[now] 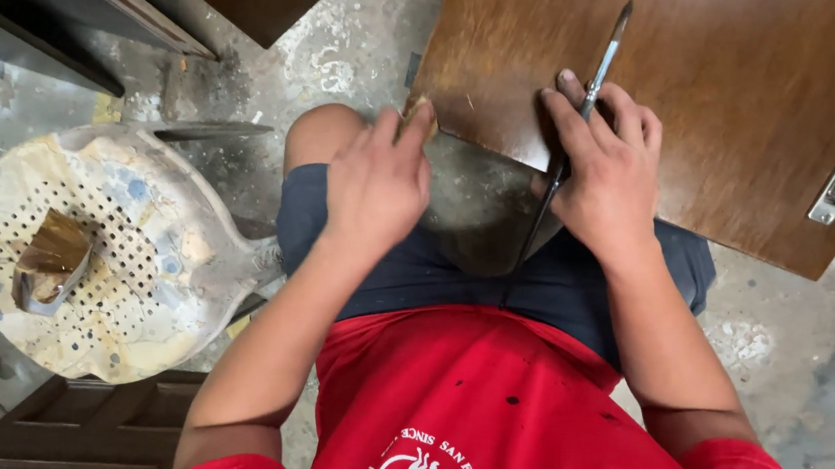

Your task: The person applies a brown finish to a wooden cabinet door using a paintbrush and a makeshift paper palette. They also use a sanding block to smooth the edges of the door before continuing to paint.

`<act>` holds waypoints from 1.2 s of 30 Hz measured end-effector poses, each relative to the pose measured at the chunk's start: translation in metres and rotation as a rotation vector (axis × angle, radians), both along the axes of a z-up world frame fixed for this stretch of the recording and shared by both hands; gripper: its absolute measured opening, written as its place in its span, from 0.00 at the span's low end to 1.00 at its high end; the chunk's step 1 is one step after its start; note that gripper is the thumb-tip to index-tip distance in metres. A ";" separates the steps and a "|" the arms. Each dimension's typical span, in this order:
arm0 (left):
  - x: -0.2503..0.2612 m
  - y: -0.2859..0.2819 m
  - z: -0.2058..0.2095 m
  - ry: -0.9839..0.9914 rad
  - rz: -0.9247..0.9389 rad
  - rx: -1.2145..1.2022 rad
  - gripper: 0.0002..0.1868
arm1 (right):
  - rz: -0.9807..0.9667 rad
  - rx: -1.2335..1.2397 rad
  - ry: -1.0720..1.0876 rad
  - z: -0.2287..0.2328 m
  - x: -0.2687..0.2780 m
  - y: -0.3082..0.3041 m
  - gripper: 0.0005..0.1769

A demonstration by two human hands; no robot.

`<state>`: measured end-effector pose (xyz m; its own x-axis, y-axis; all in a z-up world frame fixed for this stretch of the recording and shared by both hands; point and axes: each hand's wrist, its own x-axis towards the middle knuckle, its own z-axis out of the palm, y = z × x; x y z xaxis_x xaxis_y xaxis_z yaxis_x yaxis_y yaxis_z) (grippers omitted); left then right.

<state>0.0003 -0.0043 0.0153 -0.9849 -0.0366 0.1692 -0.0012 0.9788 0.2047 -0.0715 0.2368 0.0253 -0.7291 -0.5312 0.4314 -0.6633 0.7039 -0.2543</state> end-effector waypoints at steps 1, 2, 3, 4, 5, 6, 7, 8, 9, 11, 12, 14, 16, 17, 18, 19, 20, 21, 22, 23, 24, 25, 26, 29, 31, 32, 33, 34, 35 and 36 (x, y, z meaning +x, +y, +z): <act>-0.002 0.000 0.002 -0.002 0.000 0.001 0.21 | 0.000 0.001 -0.002 0.000 0.000 0.001 0.50; -0.004 0.000 0.003 -0.008 0.008 0.015 0.22 | 0.010 -0.001 0.001 0.000 -0.001 0.002 0.50; -0.005 -0.001 0.005 -0.015 0.016 0.028 0.22 | 0.020 -0.004 0.004 0.000 -0.001 0.001 0.50; 0.004 0.000 0.008 -0.013 0.022 0.028 0.22 | 0.027 -0.003 0.005 0.001 0.000 0.001 0.50; 0.013 0.001 0.011 -0.044 0.006 0.057 0.22 | 0.021 0.004 -0.006 0.002 0.001 0.002 0.51; 0.022 0.004 0.013 -0.077 -0.010 0.086 0.22 | 0.014 0.012 -0.022 0.003 0.002 0.002 0.51; 0.026 0.000 0.015 -0.079 -0.004 0.088 0.22 | 0.020 0.013 -0.023 0.002 0.002 0.002 0.51; 0.029 -0.005 0.018 -0.205 -0.055 0.203 0.32 | 0.024 0.004 -0.025 0.002 0.001 0.002 0.51; 0.032 -0.009 0.020 -0.331 -0.105 0.319 0.45 | 0.027 -0.005 -0.026 0.001 0.001 0.001 0.50; 0.023 -0.010 0.027 -0.375 -0.118 0.368 0.51 | 0.027 -0.009 -0.031 0.002 0.002 0.001 0.50; 0.020 -0.011 0.031 -0.424 -0.133 0.415 0.56 | 0.023 -0.016 -0.042 0.002 0.003 0.001 0.50; 0.009 -0.006 0.034 -0.455 -0.106 0.332 0.56 | 0.024 -0.014 -0.046 0.003 0.003 0.000 0.50; 0.003 -0.005 0.036 -0.485 -0.077 0.248 0.56 | 0.026 -0.012 -0.051 0.003 0.003 -0.001 0.51; 0.003 -0.006 0.037 -0.482 -0.054 0.212 0.57 | 0.029 -0.017 -0.043 0.003 0.002 -0.001 0.51; 0.003 -0.008 0.037 -0.479 -0.034 0.176 0.57 | 0.030 -0.023 -0.036 0.003 0.002 -0.001 0.51; 0.005 -0.009 0.030 -0.479 -0.032 0.177 0.57 | 0.032 -0.022 -0.036 0.003 0.001 -0.002 0.51; 0.009 -0.010 0.022 -0.469 -0.040 0.191 0.58 | 0.025 -0.026 -0.037 0.002 0.001 -0.002 0.50; 0.013 -0.011 0.015 -0.458 -0.048 0.206 0.59 | 0.019 -0.029 -0.038 0.002 0.001 -0.002 0.50; 0.015 -0.011 0.014 -0.459 -0.046 0.207 0.59 | 0.021 -0.029 -0.039 0.002 0.002 -0.002 0.50; 0.017 -0.010 0.014 -0.411 -0.041 0.235 0.56 | 0.019 -0.030 -0.035 0.001 0.002 -0.002 0.49; 0.018 -0.010 0.013 -0.361 -0.038 0.261 0.53 | 0.014 -0.033 -0.029 0.001 0.002 -0.003 0.48; 0.016 -0.012 0.011 -0.359 -0.037 0.261 0.53 | 0.015 -0.033 -0.028 0.001 0.001 -0.003 0.48; 0.014 -0.014 0.008 -0.299 -0.008 0.368 0.48 | 0.019 -0.036 -0.031 0.001 0.001 -0.002 0.48; 0.010 -0.023 0.015 -0.200 0.039 0.559 0.41 | 0.027 -0.041 -0.039 0.002 0.000 -0.002 0.49; 0.005 -0.028 0.027 -0.161 0.056 0.643 0.38 | 0.029 -0.042 -0.045 0.003 0.000 -0.002 0.49; 0.001 -0.030 0.033 -0.147 0.049 0.610 0.36 | 0.030 -0.037 -0.042 0.002 0.000 -0.002 0.49; -0.002 -0.031 0.040 -0.133 0.042 0.577 0.34 | 0.031 -0.031 -0.039 0.002 0.000 -0.002 0.50; -0.006 -0.032 0.043 -0.133 0.043 0.575 0.34 | 0.032 -0.033 -0.039 0.004 0.000 -0.001 0.50; -0.010 -0.032 0.045 -0.099 0.042 0.552 0.30 | 0.030 0.034 -0.063 0.006 0.000 0.000 0.50; -0.014 -0.032 0.048 -0.067 0.042 0.529 0.36 | 0.027 0.101 -0.087 0.008 0.001 0.002 0.51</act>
<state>-0.0135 -0.0361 0.0630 -0.9888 -0.1393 0.0543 -0.0677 0.7411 0.6680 -0.0709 0.2387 0.0333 -0.7460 -0.5889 0.3109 -0.6612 0.7106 -0.2406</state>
